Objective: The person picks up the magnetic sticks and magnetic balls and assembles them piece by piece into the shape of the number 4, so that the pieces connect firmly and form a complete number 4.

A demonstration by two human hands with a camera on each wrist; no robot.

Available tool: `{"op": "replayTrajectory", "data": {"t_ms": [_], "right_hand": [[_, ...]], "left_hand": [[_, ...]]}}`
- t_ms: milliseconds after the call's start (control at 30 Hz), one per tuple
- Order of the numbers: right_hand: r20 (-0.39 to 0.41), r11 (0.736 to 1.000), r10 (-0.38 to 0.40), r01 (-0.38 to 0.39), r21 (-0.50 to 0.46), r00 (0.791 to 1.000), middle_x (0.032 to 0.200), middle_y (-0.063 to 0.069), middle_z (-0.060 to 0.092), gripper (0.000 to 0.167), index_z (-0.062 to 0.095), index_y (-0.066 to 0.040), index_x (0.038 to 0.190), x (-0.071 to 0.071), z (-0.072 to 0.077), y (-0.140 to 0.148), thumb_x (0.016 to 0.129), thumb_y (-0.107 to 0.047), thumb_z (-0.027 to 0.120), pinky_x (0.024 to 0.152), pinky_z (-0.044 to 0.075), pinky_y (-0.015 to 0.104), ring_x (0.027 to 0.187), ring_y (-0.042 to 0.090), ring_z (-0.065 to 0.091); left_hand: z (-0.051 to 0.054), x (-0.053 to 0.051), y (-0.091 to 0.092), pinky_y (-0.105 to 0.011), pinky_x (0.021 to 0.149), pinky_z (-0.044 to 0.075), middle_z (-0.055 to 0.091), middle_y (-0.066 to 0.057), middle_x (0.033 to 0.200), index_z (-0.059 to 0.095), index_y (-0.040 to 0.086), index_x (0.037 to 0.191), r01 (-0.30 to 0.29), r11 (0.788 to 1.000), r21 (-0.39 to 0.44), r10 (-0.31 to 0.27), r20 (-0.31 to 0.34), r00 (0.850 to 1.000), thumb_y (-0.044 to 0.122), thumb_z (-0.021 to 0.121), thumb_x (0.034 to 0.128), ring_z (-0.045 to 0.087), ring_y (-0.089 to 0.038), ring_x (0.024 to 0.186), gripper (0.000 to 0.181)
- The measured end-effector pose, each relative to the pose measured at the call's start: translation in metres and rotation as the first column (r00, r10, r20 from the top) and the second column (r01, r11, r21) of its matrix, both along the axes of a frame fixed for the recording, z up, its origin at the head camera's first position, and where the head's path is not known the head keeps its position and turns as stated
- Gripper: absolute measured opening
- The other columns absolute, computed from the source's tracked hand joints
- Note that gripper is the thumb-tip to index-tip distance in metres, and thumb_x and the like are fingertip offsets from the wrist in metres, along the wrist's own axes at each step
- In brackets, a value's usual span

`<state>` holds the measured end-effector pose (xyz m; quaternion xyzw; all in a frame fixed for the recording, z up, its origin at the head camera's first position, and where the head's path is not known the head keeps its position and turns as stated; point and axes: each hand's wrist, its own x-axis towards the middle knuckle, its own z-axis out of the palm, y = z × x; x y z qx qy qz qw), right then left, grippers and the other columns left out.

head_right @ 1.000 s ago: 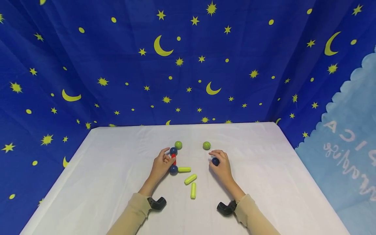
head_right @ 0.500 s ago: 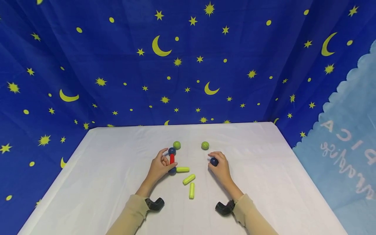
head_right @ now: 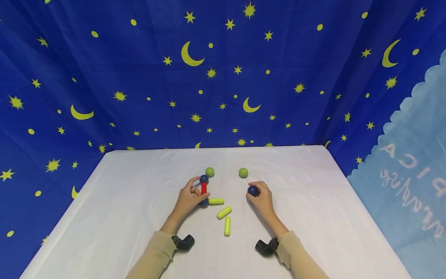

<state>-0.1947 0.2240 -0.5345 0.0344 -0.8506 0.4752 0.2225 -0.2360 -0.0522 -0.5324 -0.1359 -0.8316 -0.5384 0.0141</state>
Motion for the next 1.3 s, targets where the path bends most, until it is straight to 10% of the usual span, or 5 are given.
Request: {"op": "replayTrajectory", "data": {"t_ms": [633,1300], "right_hand": [[-0.037,0.99,0.136,-0.135,0.042,0.99,0.101,0.015,0.068,0.037,0.068,-0.001,0.106,-0.002,-0.002,-0.011,0.07,0.0,0.079,0.069,0.047,0.018,0.081,0.009,0.058],[0.055,0.945,0.326,-0.327,0.003,0.944,0.109,0.02,0.066,0.037,0.065,0.002,0.112,0.006,0.006,-0.041,0.076,0.0,0.076,0.073,0.053,0.029,0.093,0.032,0.063]], "left_hand": [[0.002,0.0,-0.001,-0.019,0.047,0.04,0.054,-0.002,0.066,0.048,0.005,0.135,0.02,1.0,0.007,-0.02,-0.033,0.999,0.02,0.077,0.0791,0.044,-0.004,0.051,0.065],[0.0,0.001,0.001,-0.019,0.047,0.041,0.055,-0.003,0.069,0.049,0.008,0.135,0.029,0.999,0.017,-0.03,0.031,0.999,0.018,0.075,0.0812,0.044,-0.007,0.05,0.061]]}}
